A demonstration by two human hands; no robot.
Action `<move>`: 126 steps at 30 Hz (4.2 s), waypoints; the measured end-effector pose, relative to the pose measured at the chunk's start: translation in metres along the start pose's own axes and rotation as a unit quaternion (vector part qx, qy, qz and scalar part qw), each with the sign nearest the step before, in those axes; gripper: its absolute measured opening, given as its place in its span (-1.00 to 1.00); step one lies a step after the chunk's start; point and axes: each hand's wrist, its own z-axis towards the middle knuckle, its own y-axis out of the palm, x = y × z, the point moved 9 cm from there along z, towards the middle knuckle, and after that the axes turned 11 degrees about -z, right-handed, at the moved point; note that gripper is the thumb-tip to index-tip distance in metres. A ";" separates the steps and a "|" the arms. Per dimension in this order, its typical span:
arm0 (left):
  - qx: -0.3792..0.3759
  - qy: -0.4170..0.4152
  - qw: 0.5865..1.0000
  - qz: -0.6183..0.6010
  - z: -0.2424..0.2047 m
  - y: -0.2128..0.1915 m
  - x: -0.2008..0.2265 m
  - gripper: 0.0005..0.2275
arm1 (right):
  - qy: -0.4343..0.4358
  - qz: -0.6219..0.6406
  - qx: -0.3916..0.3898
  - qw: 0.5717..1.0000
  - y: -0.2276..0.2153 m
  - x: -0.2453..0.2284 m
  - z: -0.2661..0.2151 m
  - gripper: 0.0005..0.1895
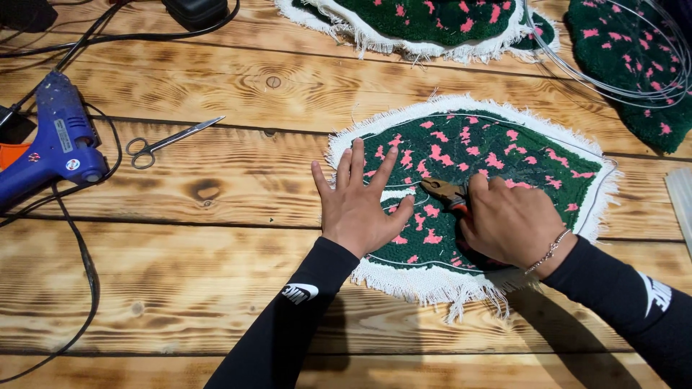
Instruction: Crafting leaf-shaped rugs by attaching a wire frame using pliers.
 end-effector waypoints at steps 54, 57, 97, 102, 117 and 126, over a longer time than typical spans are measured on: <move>0.034 0.019 0.999 0.003 0.001 0.004 -0.003 -0.26 | 0.147 0.124 -0.163 0.968 0.025 0.010 -0.014 -0.51; 0.027 0.012 1.000 0.000 0.001 0.002 -0.003 -0.26 | 0.141 0.129 -0.154 0.969 0.028 0.009 -0.014 -0.52; 0.035 0.012 0.999 -0.004 0.000 0.000 -0.001 -0.26 | 0.167 0.357 -0.192 0.899 0.042 0.024 -0.006 -0.59; 0.040 0.014 0.999 -0.004 0.000 -0.001 0.000 -0.26 | 0.230 0.523 -0.212 0.793 0.035 0.016 -0.015 -0.68; 0.110 0.083 0.987 -0.077 0.005 -0.058 0.028 -0.29 | 0.196 0.519 -0.115 0.824 0.057 0.047 -0.023 -0.66; 0.124 -0.020 0.942 -0.312 0.048 -0.057 -0.045 -0.35 | 0.203 0.631 -0.100 0.742 0.066 0.047 -0.023 -0.72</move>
